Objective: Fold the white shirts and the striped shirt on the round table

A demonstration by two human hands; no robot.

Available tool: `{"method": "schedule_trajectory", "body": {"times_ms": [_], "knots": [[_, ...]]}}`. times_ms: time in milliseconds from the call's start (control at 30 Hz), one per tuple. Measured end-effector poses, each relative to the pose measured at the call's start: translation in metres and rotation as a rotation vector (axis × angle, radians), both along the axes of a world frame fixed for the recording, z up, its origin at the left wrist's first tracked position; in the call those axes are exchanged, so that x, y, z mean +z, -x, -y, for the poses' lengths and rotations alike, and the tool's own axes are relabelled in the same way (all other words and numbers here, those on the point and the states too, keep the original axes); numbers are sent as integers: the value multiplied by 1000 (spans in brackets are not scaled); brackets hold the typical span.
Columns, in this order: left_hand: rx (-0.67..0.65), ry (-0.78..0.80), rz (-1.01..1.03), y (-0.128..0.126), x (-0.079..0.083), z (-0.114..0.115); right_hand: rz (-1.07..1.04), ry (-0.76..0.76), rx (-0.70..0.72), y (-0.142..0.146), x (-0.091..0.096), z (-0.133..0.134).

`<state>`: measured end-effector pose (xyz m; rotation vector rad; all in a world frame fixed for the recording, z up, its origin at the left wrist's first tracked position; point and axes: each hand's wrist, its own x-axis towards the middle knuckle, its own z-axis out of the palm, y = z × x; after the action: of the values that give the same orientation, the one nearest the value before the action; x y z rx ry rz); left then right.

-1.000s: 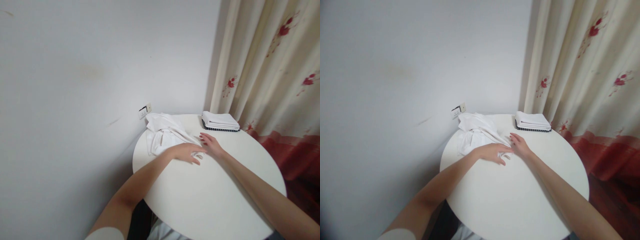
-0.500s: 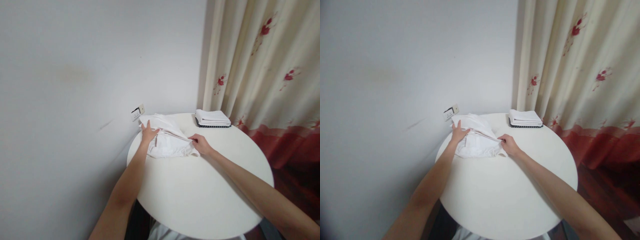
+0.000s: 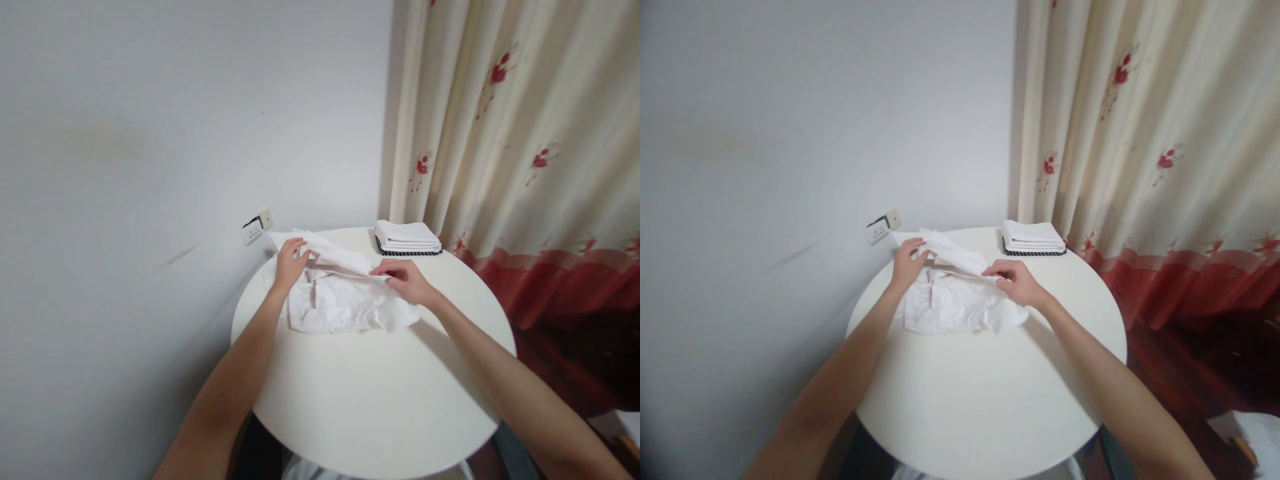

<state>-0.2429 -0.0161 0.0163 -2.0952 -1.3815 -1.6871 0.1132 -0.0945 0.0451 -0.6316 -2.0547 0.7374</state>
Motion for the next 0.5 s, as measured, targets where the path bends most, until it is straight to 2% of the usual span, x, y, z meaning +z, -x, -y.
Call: {"method": "schedule_trajectory", "body": {"times_ms": [100,167,233,300,367,433,500], "knots": [[-115,82,-137,-7,-3,3,274,151,75,-22,-3,-8],[-251,231,-276,-8,-7,4,441,266,120,-29,-15,-17],[-333,355,-380,-7,-10,5,473,291,78,-28,-30,-25],[-263,406,-409,-5,-12,7,384,207,-66,-21,-42,-30],[-98,433,-415,-3,-13,7,300,87,-176,-10,-51,-31],[59,479,-428,0,-14,7,296,-4,-163,1,-58,-29],[144,546,-438,4,-16,6,318,-45,-113,9,-62,-27]]}}
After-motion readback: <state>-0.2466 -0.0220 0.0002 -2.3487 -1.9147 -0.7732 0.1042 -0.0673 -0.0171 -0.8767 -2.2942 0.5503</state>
